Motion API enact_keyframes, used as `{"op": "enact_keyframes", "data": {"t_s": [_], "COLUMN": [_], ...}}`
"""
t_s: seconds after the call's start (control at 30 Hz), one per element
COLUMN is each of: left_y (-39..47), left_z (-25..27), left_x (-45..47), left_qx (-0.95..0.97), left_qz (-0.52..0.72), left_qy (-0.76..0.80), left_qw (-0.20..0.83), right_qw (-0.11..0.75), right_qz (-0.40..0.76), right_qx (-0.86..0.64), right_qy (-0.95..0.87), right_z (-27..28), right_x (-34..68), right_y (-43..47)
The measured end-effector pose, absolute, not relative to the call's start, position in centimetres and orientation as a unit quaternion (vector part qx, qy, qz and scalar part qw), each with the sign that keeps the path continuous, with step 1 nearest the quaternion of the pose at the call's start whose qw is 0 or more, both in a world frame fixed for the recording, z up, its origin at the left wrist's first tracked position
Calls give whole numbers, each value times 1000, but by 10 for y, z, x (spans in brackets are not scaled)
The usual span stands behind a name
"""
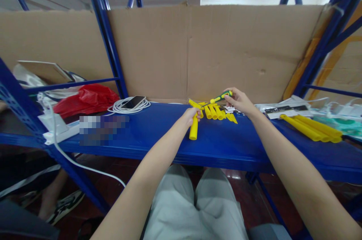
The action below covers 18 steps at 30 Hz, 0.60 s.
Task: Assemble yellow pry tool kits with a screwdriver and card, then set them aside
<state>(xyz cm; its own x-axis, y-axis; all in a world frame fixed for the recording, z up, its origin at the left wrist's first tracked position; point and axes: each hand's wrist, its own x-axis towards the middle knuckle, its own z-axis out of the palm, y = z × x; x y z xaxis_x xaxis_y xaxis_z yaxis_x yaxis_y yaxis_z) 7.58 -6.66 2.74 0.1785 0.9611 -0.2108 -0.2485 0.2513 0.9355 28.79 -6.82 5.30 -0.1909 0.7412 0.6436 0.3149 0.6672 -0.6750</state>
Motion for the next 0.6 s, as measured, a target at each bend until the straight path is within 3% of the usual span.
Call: {"op": "enact_keyframes", "data": {"t_s": [0.23, 0.6], "left_y": [-65, -72], "left_z": [27, 30], "left_x": [75, 77], "left_qx": [405, 427], "left_qz": [465, 447], "left_qy": [452, 446], "left_qw": [645, 647], "right_qw": [452, 541], "right_qz": [201, 146], "right_qx": [-387, -477], "right_qy": [-778, -677], "right_z": [74, 75], "right_x": [285, 264], "right_y": [-78, -73]}}
